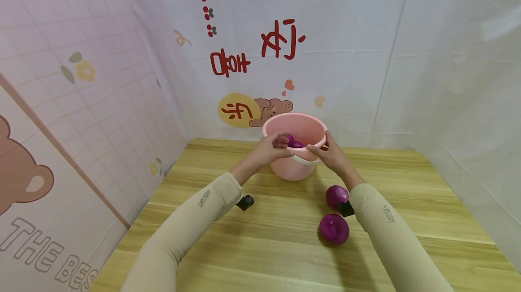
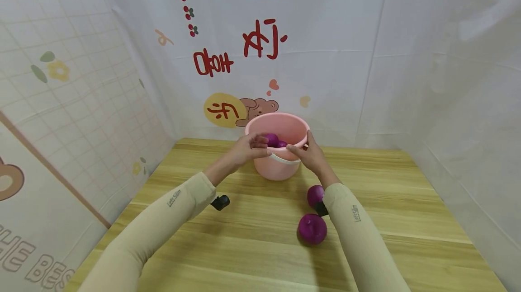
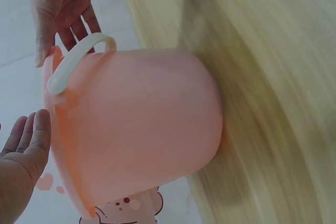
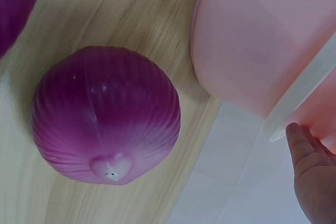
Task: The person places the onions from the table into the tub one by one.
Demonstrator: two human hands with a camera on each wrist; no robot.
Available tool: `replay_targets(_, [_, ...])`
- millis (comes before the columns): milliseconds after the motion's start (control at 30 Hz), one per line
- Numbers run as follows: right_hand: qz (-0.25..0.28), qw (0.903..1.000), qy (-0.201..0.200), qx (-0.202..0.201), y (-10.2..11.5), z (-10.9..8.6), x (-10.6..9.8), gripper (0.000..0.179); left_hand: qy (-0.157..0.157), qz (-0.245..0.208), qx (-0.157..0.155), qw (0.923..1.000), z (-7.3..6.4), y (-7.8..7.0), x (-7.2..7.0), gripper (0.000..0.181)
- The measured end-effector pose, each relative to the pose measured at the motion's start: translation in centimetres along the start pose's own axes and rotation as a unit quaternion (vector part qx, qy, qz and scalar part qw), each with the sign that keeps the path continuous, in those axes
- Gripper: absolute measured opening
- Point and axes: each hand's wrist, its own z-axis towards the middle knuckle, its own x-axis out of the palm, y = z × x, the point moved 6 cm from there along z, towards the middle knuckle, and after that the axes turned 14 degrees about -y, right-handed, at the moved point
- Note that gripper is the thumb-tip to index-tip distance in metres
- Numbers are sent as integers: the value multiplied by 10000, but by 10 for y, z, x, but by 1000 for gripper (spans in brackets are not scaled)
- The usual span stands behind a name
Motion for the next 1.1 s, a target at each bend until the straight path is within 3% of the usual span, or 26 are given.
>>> replay_targets(133, [80,10000,14,-36,1,-1,0,97,236,-294,-99,9992,-8,7,5,66])
replay_targets(400, [38,9999,-46,-81,6,-2,0,96,294,-199,83,9993,-28,24,13,66])
replay_targets(633, [47,9999,-78,-143,1,0,1,94,445,-235,-44,9987,-41,41,27,64])
replay_targets(933, [-3,10000,-27,-59,1,-1,0,94,619,43,-71,9980,-67,25,36,57])
replay_targets(1100, [-2,10000,-38,-61,2,-1,0,95,591,47,-9,9982,-69,25,37,56])
